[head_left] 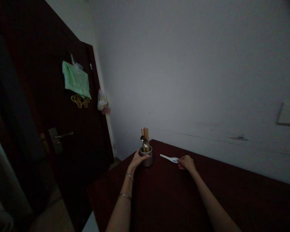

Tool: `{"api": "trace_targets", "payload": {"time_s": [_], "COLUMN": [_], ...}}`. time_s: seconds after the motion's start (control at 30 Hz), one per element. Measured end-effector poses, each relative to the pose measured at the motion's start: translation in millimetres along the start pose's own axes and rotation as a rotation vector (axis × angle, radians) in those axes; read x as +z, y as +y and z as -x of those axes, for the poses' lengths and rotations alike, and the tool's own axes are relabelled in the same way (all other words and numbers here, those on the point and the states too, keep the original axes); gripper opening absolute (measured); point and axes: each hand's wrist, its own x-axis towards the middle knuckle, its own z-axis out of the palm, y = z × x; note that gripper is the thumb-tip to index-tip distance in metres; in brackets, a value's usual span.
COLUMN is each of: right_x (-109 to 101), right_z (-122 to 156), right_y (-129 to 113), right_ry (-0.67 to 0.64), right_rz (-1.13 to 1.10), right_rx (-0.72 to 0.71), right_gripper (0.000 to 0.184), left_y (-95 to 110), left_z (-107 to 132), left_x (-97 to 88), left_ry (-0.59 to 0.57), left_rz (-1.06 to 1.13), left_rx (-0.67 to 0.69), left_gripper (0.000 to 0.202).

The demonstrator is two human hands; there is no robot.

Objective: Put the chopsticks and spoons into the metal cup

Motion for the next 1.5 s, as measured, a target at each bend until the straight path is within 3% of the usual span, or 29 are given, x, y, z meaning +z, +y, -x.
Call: {"api": "trace_targets", "payload": {"time_s": [0.13,0.3,0.4,0.47,0.53,0.63,0.73,0.83,0.97,1.07,1.2,1.23,1.3,1.43,1.5], "right_x": [-2.5,-18.9,-29.2,-28.5,-19.7,5.3,34.9,62.4,90.8,103.5,109.6,109.7,108.9,105.7,104.6], "right_z": [0.3,0.0,2.8,8.9,18.7,35.3,46.4,48.3,42.4,37.2,32.5,31.8,30.9,29.8,29.2], "right_y": [1.0,-2.6,-19.3,-39.8,-64.7,-98.6,-114.9,-112.4,-97.3,-88.0,-82.5,-82.1,-82.0,-82.3,-81.9], "right_ry": [-0.020,-0.025,0.035,0.061,0.086,0.010,-0.089,-0.151,-0.236,-0.259,-0.305,-0.317,-0.330,-0.356,-0.371], "right_rz": [0.019,0.105,0.264,0.337,0.318,0.233,0.220,0.150,0.035,-0.057,-0.135,-0.149,-0.163,-0.147,-0.137], "right_rx": [-0.010,-0.028,-0.123,-0.247,-0.342,-0.442,-0.561,-0.596,-0.624,-0.614,-0.633,-0.640,-0.645,-0.639,-0.639], "right_gripper": [0.007,0.017,0.018,0.014,0.007,0.018,0.032,0.043,0.048,0.049,0.045,0.044,0.044,0.043,0.045], "left_y": [3.0,16.1,24.0,26.7,26.7,23.1,19.5,20.1,26.9,31.9,40.4,44.6,56.4,82.4,87.8], "left_z": [-13.5,-25.7,-30.7,-34.0,-37.0,-40.6,-42.6,-43.4,-42.1,-37.2,-29.3,-28.4,-29.2,-39.2,-44.4], "left_x": [-8.6,-16.4,-18.5,-19.8,-21.8,-26.3,-30.3,-30.1,-24.1,-21.3,-29.1,-32.8,-39.9,-39.7,-31.5], "left_ry": [-0.092,-0.311,-0.430,-0.445,-0.395,-0.324,-0.315,-0.370,-0.527,-0.611,-0.731,-0.721,-0.569,-0.017,0.153], "left_rz": [-0.073,-0.131,-0.195,-0.256,-0.319,-0.373,-0.383,-0.371,-0.327,-0.276,-0.224,-0.233,-0.303,-0.470,-0.495], "left_rx": [-0.020,-0.003,0.015,0.014,-0.010,-0.056,-0.075,-0.049,-0.003,0.005,-0.116,-0.142,-0.161,0.001,0.135], "left_gripper": [0.065,0.056,0.051,0.050,0.053,0.059,0.060,0.055,0.051,0.058,0.057,0.056,0.051,0.039,0.030]}}
